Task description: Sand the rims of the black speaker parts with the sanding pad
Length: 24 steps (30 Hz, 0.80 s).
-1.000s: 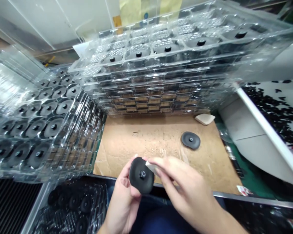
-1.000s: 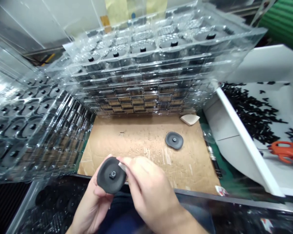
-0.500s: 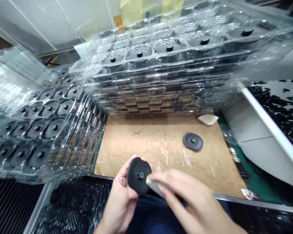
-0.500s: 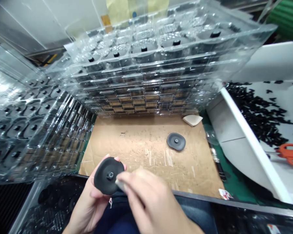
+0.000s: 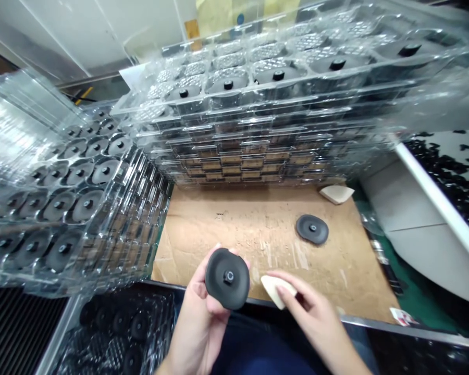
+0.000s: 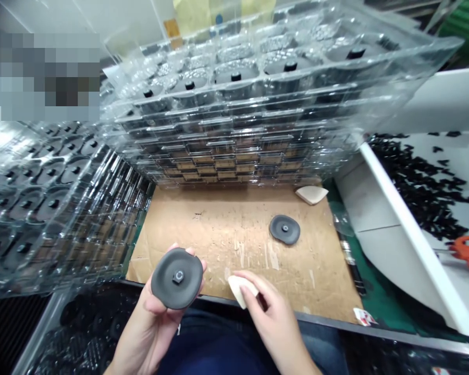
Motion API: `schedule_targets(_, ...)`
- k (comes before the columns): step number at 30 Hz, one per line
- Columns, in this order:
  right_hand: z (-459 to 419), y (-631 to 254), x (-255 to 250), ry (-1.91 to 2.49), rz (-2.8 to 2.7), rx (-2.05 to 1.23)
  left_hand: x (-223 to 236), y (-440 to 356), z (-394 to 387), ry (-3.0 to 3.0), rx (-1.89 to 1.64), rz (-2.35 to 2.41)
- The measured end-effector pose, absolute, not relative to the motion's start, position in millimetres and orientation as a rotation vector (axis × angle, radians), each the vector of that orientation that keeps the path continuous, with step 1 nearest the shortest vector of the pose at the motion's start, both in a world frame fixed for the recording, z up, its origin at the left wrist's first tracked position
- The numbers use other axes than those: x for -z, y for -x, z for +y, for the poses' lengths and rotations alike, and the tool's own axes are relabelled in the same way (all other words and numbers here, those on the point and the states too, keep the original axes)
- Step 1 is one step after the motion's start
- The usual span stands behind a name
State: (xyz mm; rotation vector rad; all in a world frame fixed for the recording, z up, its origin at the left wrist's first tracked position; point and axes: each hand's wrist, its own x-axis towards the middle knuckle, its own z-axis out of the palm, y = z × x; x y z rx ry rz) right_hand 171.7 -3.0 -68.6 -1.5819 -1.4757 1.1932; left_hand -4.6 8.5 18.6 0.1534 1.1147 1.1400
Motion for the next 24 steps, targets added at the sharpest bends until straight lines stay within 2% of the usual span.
schedule_targets(3, -1.4, -173.3, 66.4, 1.588, -1.510, -1.174, -15.8, 2.2, 8.5, -0.139, -1.124, 1.098)
schedule_targets(6, 10.6, -169.9, 31.7, 1.571, -1.507, -1.063, -12.8, -1.8, 7.2, -0.150, -1.138, 1.059)
schedule_targets(10, 20.5, -147.4, -18.3, 1.187, -1.695, -0.722, -8.3, -2.2, 1.9, -0.199, -1.115, 0.994)
schedule_targets(12, 20.6, -135.3, -30.1, 0.993, -1.846, -0.751, -4.5, 1.5, -1.4, -0.187, -1.069, 1.000)
schedule_targets(15, 22.1, -125.2, -35.5, 0.992, -2.009, -0.939, 1.4, 6.2, -4.1, -0.139, -1.057, 1.039)
schedule_targets(20, 22.8, -126.0, -36.7, 1.049, -1.965, -0.675, -5.7, 2.6, -2.6, -0.113, -1.016, 0.899)
schedule_targets(24, 11.4, -144.7, -37.9, 1.027, -2.087, -0.812, -15.0, 5.5, -1.6, -0.095, -1.002, 0.893)
